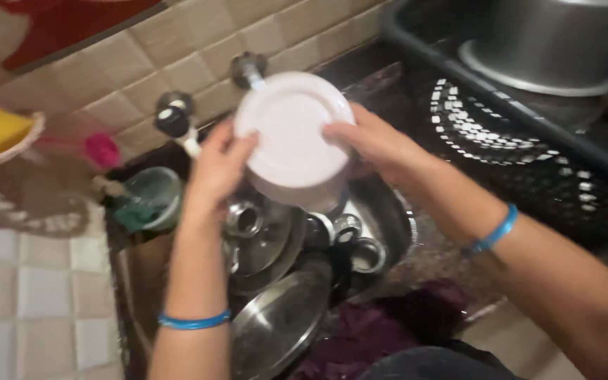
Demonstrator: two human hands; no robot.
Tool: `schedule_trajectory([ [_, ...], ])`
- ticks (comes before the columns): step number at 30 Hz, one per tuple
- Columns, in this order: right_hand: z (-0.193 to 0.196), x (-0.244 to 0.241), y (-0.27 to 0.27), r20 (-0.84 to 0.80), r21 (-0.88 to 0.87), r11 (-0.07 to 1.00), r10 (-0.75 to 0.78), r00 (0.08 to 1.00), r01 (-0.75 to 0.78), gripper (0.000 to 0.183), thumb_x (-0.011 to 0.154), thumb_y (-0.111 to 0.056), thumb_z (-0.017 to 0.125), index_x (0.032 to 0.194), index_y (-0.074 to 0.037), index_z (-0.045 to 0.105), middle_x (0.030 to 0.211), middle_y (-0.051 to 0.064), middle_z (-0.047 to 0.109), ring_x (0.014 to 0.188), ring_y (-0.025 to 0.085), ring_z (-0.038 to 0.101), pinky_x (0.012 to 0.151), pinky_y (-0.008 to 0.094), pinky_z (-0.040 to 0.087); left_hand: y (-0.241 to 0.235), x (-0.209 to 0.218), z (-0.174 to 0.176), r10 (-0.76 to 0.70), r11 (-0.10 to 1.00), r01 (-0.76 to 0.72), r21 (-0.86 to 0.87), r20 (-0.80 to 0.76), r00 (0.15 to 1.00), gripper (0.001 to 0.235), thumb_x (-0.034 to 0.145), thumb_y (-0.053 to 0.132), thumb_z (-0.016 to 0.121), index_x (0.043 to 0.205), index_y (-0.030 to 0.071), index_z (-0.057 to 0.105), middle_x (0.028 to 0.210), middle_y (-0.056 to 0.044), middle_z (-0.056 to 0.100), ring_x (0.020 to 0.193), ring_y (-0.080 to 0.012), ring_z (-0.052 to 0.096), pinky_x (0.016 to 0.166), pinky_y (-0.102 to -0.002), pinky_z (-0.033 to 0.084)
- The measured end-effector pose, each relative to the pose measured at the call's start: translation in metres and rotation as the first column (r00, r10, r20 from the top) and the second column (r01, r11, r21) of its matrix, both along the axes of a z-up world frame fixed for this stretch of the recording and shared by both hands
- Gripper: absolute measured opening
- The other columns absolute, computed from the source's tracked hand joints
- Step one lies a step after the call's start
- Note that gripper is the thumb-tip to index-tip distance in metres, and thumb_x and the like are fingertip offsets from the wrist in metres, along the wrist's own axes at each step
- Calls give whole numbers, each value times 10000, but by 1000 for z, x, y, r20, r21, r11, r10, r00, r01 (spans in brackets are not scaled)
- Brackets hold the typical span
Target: The person washes various dishes and kitchen utensils under a running faucet by hand, including pots, plates, cups, and a pair of tongs, then places them into a black plastic drying basket.
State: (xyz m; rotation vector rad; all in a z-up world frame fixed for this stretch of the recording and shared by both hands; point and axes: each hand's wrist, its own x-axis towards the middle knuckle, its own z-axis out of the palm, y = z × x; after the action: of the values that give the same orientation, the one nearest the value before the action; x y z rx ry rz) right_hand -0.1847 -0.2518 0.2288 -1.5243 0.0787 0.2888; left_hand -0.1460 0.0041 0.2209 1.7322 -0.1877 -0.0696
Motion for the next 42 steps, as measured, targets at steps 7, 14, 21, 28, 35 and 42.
schedule_trajectory([
  [7, 119, -4, -98, 251, -149, 988, 65, 966, -28, 557, 894, -341, 636, 1390, -121, 512, 1291, 108, 661, 1155, 284, 685, 820, 554, 653, -90, -8, 125, -78, 992, 109, -62, 378, 922, 513, 947, 132, 692, 1429, 0, 575, 1252, -95, 727, 1108, -170, 712, 948, -305, 592],
  [14, 157, -69, -297, 231, -395, 899, -104, 967, 191, 401, 969, -244, 615, 1304, -24, 601, 1191, 138, 699, 1103, 286, 707, 945, 497, 598, -270, -27, 149, -216, 971, 233, 51, 607, 765, 521, 878, 276, 816, 1331, 64, 668, 1240, -113, 765, 1090, -217, 766, 953, -354, 636],
  [21, 81, -127, -464, 95, -474, 838, -255, 962, 269, 757, 886, -133, 667, 1560, -105, 323, 1341, 153, 584, 1157, 326, 658, 855, 574, 602, -465, -42, 94, -399, 879, 166, 446, 500, 769, 786, 703, 557, 808, 1335, 120, 643, 1235, -208, 668, 1097, -356, 690, 902, -457, 557],
  [28, -22, -121, -570, -222, -546, 772, -509, 831, 327, 794, 810, 42, 724, 1452, 62, 257, 1221, 305, 613, 943, 442, 745, 783, 553, 639, -621, -14, 8, -631, 637, 368, 678, 183, 754, 786, 674, 551, 784, 1318, 131, 623, 1228, -180, 685, 1132, -350, 683, 960, -450, 537],
  [35, -102, -81, -656, -430, -582, 804, -431, 793, 122, 500, 805, -67, 730, 1223, 118, 528, 1035, 279, 721, 861, 401, 780, 717, 522, 651, -703, 9, -69, -604, 569, 514, 642, -98, 791, 853, 656, 485, 834, 1357, 75, 573, 1277, -214, 674, 1162, -364, 673, 989, -431, 537],
  [42, -146, -44, -692, -468, -695, 711, -330, 820, -111, 406, 810, -164, 751, 1055, 156, 701, 921, 261, 797, 834, 366, 809, 692, 490, 662, -728, 19, -105, -569, 551, 531, 644, -175, 804, 812, 702, 397, 855, 1350, 13, 553, 1269, -232, 675, 1133, -370, 694, 933, -451, 573],
])
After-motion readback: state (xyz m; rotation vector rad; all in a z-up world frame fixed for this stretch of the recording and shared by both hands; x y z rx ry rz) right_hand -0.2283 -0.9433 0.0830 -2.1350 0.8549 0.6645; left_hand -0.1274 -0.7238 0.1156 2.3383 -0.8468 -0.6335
